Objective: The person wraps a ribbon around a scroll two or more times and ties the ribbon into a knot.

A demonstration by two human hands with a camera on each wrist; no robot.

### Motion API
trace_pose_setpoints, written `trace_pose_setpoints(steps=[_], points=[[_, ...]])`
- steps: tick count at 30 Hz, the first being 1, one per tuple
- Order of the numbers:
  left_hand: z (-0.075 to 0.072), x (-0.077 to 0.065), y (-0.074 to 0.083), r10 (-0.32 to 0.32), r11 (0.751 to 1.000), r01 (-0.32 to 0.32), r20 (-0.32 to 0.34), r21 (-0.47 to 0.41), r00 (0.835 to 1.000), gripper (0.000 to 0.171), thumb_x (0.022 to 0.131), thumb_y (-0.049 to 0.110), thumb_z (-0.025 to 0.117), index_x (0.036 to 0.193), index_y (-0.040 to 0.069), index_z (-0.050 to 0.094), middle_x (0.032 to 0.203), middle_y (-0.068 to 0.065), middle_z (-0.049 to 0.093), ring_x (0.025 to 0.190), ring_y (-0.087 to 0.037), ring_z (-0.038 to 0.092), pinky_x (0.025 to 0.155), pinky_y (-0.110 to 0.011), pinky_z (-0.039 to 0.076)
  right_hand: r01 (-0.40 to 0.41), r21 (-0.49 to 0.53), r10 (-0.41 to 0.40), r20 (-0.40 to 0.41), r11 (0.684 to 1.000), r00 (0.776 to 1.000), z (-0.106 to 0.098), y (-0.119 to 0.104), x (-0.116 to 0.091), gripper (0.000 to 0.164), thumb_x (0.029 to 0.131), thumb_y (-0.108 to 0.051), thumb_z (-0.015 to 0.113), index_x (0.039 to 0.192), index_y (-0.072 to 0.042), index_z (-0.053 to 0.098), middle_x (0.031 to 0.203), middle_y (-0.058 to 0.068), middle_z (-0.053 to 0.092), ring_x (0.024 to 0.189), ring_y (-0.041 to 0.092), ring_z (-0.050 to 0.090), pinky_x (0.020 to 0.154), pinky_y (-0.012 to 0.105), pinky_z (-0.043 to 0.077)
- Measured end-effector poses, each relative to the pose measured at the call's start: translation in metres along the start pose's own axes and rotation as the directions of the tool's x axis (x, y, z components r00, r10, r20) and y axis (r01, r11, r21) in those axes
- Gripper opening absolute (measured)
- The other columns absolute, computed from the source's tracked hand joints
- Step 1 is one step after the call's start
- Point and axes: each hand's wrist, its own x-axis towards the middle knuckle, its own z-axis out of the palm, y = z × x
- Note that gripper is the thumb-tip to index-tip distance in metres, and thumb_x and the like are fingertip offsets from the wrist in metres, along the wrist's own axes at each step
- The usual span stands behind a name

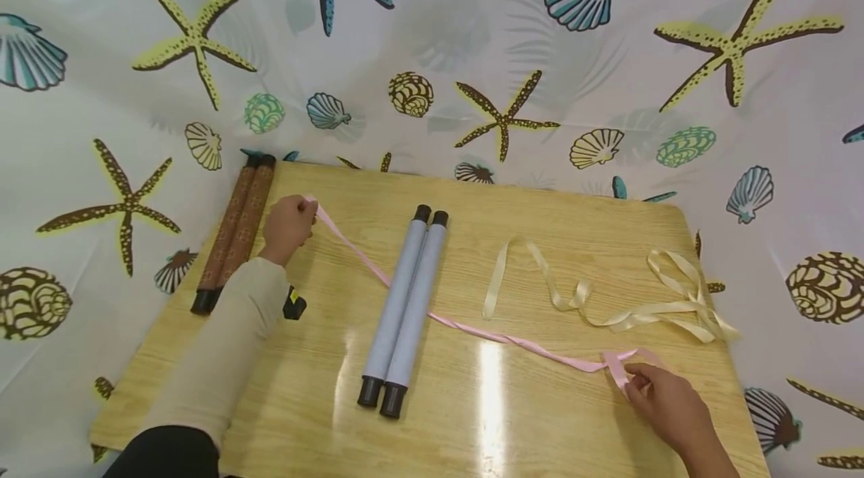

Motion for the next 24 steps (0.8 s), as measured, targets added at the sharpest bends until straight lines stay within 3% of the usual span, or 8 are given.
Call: trace_pose_setpoints(steps=[4,7,17,21,24], points=[[-0.017,0.002,0.005,0.026,1.0,-0.026,-0.04,-0.004,0.999,0.036,0.106,0.03,0.048,0.081,0.008,0.059,0.096,-0.016,0.074,0.05,-0.014,0.046,0.045,-0.028,0.031,0.079,0.054,-0.071,-0.131,0.995,0.989,0.001,-0.008,0.005,0.014,0.092,-0.012,0.07,0.102,-0.003,0.073,0.079,-0.002,0.068,0.06,-0.006,0.043,0.05,0.023,0.036],[-0.029,0.003,0.008,0.039,0.999,-0.04,-0.075,-0.005,0.996,0.035,0.107,0.029,0.047,0.083,0.007,0.06,0.095,-0.016,0.073,0.051,-0.014,0.046,0.046,-0.028,0.031,0.123,0.114,-0.099,-0.195,0.986,0.976,-0.002,-0.018,0.012,0.011,0.094,-0.012,0.069,0.102,-0.005,0.072,0.08,-0.003,0.067,0.061,-0.003,0.043,0.05,0.023,0.036],[-0.068,0.009,0.009,0.095,0.995,-0.101,-0.215,-0.018,0.972,0.035,0.107,0.028,0.045,0.078,0.008,0.053,0.078,-0.013,0.06,0.06,-0.023,0.048,0.055,-0.035,0.034,0.22,0.274,-0.146,-0.269,0.936,0.952,-0.036,-0.064,0.052,0.015,0.1,-0.017,0.062,0.105,-0.007,0.072,0.092,-0.032,0.06,0.077,-0.007,0.053,0.063,0.017,0.043],[-0.084,0.012,0.009,0.078,0.997,-0.079,-0.273,0.007,0.959,0.035,0.107,0.03,0.044,0.079,0.009,0.052,0.077,-0.011,0.057,0.066,-0.03,0.052,0.058,-0.038,0.036,0.288,0.294,-0.201,-0.295,0.911,0.934,-0.048,-0.083,0.069,0.011,0.099,-0.014,0.063,0.102,-0.009,0.073,0.091,-0.031,0.063,0.074,-0.001,0.053,0.063,0.018,0.041],[-0.096,0.013,0.011,0.076,0.997,-0.076,-0.333,0.015,0.94,0.034,0.106,0.03,0.045,0.081,0.009,0.053,0.081,-0.013,0.058,0.072,-0.032,0.054,0.06,-0.039,0.036,0.318,0.293,-0.23,-0.297,0.902,0.927,-0.057,-0.098,0.082,0.01,0.098,-0.014,0.064,0.101,-0.011,0.073,0.09,-0.03,0.064,0.072,0.001,0.053,0.063,0.019,0.041]])
